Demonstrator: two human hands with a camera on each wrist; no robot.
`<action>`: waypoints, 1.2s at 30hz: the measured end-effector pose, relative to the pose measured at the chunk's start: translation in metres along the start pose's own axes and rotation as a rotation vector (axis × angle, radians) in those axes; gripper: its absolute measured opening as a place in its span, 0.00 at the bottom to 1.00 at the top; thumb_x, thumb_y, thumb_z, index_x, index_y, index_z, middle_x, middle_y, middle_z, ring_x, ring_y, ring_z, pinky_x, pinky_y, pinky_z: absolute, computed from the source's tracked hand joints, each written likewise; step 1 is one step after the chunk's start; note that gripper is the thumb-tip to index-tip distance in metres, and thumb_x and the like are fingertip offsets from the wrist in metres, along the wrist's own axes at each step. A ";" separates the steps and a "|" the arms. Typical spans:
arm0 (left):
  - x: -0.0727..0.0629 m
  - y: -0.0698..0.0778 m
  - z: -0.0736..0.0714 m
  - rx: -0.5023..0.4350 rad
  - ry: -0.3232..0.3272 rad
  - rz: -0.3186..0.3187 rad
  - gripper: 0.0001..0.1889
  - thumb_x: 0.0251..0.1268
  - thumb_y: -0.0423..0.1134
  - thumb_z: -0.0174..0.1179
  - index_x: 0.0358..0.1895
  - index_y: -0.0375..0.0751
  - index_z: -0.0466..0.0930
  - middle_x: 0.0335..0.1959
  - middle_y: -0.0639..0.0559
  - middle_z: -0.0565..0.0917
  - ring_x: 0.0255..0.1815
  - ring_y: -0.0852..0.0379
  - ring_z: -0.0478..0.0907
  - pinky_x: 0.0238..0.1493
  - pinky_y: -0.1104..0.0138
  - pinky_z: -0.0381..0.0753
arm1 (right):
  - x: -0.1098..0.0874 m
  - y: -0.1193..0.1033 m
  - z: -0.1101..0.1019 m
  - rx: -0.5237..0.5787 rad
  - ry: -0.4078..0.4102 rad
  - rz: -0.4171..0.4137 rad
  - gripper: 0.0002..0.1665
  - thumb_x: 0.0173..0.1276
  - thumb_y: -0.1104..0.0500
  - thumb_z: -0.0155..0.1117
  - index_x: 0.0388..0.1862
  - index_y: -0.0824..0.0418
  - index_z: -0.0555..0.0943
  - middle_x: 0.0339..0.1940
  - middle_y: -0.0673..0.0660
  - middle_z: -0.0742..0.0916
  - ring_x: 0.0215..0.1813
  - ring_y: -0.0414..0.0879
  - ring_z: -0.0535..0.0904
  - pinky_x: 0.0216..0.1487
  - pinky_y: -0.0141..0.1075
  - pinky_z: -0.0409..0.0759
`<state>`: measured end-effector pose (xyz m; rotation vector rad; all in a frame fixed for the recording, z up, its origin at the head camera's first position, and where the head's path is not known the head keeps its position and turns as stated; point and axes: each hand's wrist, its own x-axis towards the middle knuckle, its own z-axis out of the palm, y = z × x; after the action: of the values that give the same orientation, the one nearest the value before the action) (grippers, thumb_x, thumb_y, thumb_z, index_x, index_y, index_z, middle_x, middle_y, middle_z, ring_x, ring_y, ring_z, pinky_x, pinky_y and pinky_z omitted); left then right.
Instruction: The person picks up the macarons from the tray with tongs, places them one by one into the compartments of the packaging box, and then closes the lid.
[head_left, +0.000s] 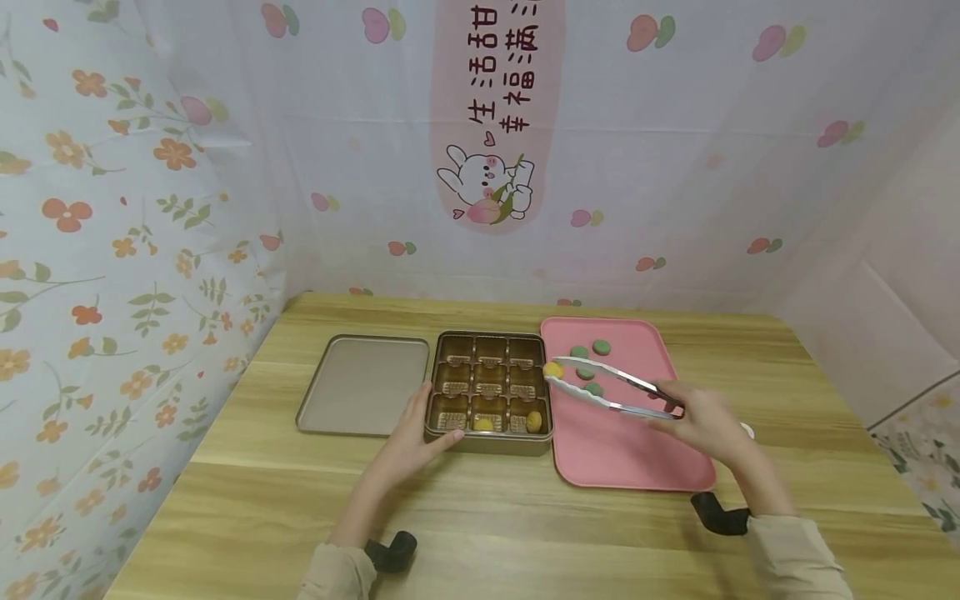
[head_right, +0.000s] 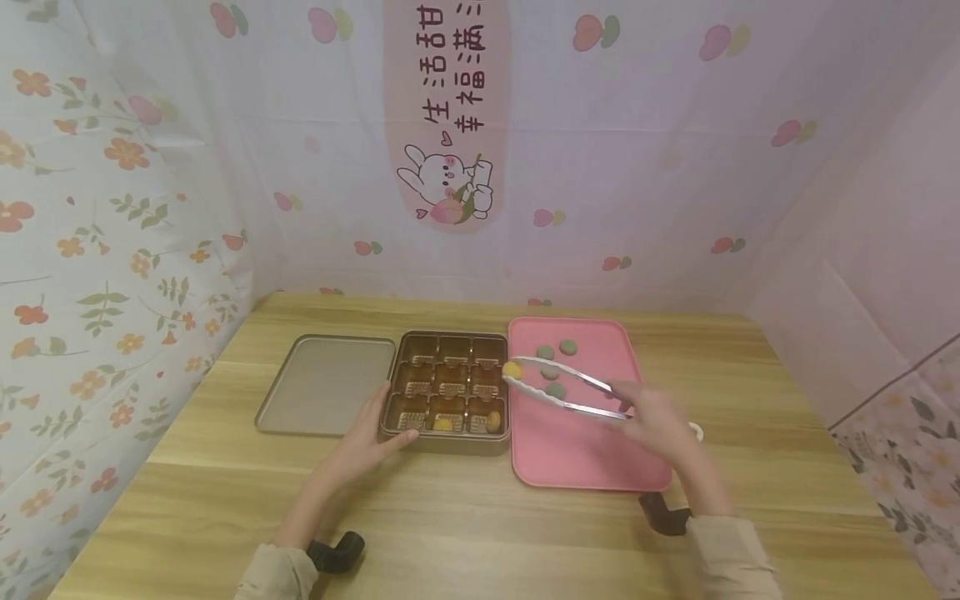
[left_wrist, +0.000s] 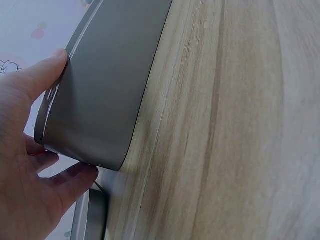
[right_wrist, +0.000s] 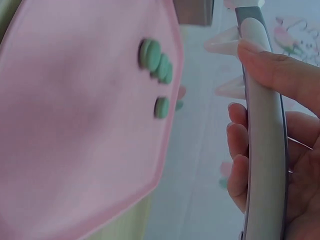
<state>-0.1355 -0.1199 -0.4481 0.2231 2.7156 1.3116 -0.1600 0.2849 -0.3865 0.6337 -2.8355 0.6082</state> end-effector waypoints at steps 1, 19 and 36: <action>0.000 0.000 0.000 -0.001 0.000 0.000 0.53 0.54 0.60 0.58 0.73 0.39 0.35 0.73 0.36 0.42 0.73 0.37 0.41 0.70 0.43 0.48 | 0.001 -0.003 0.001 -0.001 0.002 -0.017 0.23 0.47 0.60 0.73 0.44 0.63 0.80 0.29 0.52 0.84 0.25 0.34 0.70 0.22 0.26 0.66; 0.002 0.000 0.001 -0.010 0.013 -0.010 0.53 0.53 0.59 0.60 0.73 0.39 0.36 0.73 0.36 0.43 0.73 0.37 0.42 0.69 0.43 0.49 | 0.027 -0.056 0.030 0.035 -0.061 -0.114 0.19 0.46 0.56 0.74 0.38 0.55 0.80 0.28 0.48 0.83 0.26 0.36 0.72 0.23 0.25 0.66; 0.001 0.000 0.001 -0.016 0.015 -0.008 0.53 0.53 0.58 0.61 0.73 0.38 0.37 0.73 0.36 0.43 0.73 0.37 0.42 0.69 0.43 0.50 | 0.045 -0.086 0.043 0.069 -0.161 -0.165 0.19 0.47 0.54 0.73 0.39 0.58 0.79 0.33 0.50 0.84 0.29 0.36 0.74 0.25 0.25 0.69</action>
<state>-0.1365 -0.1194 -0.4487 0.2012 2.7144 1.3378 -0.1661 0.1791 -0.3842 0.9585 -2.8784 0.6561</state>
